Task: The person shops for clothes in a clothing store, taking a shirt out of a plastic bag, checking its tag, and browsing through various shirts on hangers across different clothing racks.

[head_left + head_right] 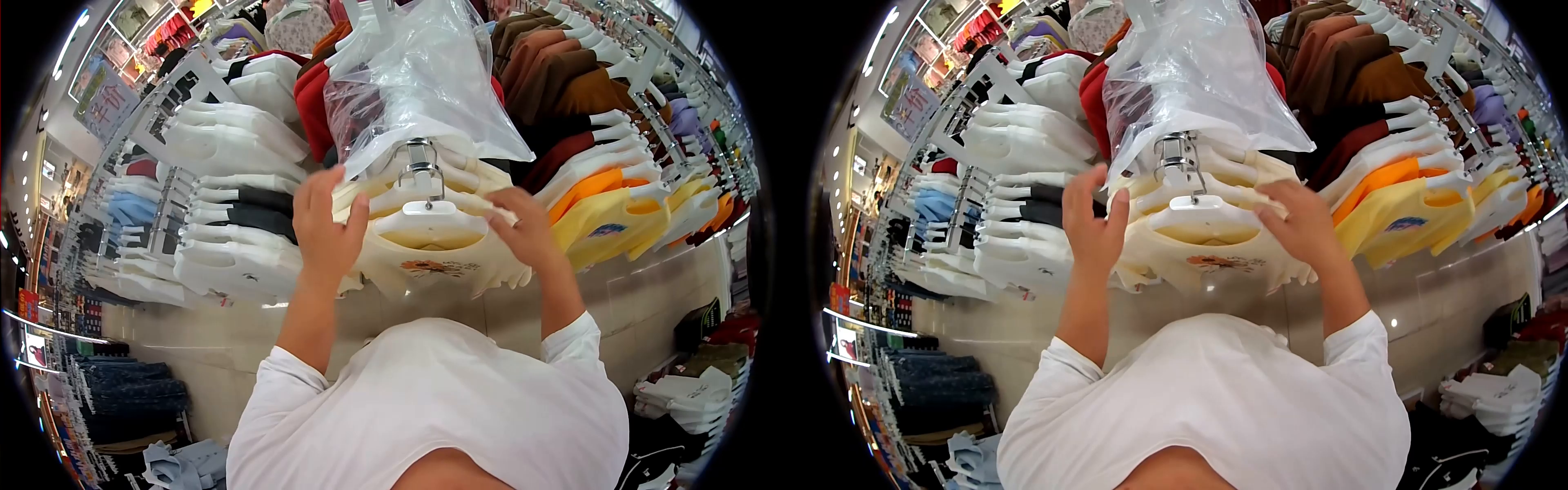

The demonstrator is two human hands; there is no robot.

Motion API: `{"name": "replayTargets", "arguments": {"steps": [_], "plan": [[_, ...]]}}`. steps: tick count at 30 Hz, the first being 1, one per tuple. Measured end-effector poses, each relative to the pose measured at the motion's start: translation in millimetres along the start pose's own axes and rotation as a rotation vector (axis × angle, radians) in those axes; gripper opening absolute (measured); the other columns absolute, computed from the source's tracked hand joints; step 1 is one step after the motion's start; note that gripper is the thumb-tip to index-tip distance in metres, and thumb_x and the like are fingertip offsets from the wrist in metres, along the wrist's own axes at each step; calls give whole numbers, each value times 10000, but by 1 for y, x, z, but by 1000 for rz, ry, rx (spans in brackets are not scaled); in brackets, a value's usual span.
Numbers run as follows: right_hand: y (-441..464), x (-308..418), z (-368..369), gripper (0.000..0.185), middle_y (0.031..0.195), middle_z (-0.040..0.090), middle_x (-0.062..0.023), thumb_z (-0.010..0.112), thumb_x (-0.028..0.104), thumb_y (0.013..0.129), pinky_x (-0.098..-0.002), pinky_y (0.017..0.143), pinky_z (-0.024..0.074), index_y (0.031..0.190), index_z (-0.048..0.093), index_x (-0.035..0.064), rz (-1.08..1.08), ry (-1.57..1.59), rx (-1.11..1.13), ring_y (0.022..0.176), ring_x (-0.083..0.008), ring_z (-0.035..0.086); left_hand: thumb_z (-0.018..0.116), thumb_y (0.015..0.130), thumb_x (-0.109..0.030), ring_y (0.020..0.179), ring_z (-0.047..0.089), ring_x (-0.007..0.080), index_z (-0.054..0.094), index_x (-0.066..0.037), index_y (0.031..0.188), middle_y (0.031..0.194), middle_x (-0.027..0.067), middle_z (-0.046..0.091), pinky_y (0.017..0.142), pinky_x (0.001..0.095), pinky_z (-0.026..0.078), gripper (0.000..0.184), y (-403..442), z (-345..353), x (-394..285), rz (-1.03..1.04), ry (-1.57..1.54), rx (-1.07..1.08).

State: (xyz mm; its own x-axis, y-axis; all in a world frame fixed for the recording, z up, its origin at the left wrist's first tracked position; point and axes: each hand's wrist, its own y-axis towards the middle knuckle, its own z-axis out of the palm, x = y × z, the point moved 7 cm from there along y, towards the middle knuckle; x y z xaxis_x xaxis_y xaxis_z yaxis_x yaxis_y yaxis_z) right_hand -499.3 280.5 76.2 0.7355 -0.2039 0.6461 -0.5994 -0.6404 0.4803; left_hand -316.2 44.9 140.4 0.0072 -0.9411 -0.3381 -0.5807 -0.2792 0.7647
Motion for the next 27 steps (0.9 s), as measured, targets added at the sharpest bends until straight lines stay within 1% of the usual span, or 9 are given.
{"name": "replayTargets", "arguments": {"steps": [4,7,9,13,19,21,23,24,27], "plan": [[47,5,-51,308,1098,688,-150,667,182,923,-330,896,508,1181,672,14,-5,18,-293,980,-289,659,769,828,-240,1376,414,410,381,-51,1507,1515,232,409,1125,449,363,805,32,21,10,-8,83,103],[97,-45,-45,446,1129,681,-148,670,226,931,-313,909,498,1306,604,-7,80,15,-254,1001,-256,650,783,803,-278,1355,447,450,317,-48,1542,1531,324,336,1115,458,382,904,39,49,46,-96,94,180],[120,-69,-24,546,1157,667,-146,674,258,937,-302,922,490,1378,540,-33,242,255,-101,1022,-215,625,708,844,-176,1367,452,417,377,-58,1515,1519,281,394,1113,427,389,758,43,59,59,-131,-28,202],[131,-67,-6,450,1055,690,-102,681,247,936,-299,865,504,1253,620,-66,418,640,63,922,-179,634,550,868,0,1297,533,373,517,-54,1418,1391,206,571,1078,397,424,553,47,66,79,-166,-211,177],[144,-17,-56,247,860,653,-146,666,214,896,-350,750,494,999,668,-10,17,-106,-204,795,-163,625,512,877,18,1186,621,353,618,-21,1299,1251,209,660,1034,363,454,438,60,41,80,-225,-303,-12],[148,-5,-65,212,896,689,-119,632,183,910,-347,777,492,942,681,-20,43,149,-113,840,-186,641,514,880,15,1176,628,345,624,-20,1290,1239,207,667,1023,364,460,426,68,24,69,-168,-273,-117],[151,19,-73,185,951,707,-104,593,134,921,-349,882,503,929,690,-24,12,734,93,933,-219,666,507,892,15,1124,648,309,638,-27,1273,1201,176,689,996,349,473,406,75,11,58,-172,-242,-192],[151,35,-78,215,1067,710,-125,571,100,918,-375,1023,486,1010,697,-48,-84,1042,175,1077,-270,668,498,899,16,1099,656,274,643,-30,1274,1182,157,698,986,333,476,405,78,6,54,-144,-226,-233],[141,94,-92,283,1168,691,-183,563,91,921,-388,1107,448,1123,682,-68,-224,1488,419,1167,-292,645,498,904,28,1085,661,243,650,-35,1265,1170,141,705,978,320,479,397,82,-5,43,-84,-217,-330]]}}
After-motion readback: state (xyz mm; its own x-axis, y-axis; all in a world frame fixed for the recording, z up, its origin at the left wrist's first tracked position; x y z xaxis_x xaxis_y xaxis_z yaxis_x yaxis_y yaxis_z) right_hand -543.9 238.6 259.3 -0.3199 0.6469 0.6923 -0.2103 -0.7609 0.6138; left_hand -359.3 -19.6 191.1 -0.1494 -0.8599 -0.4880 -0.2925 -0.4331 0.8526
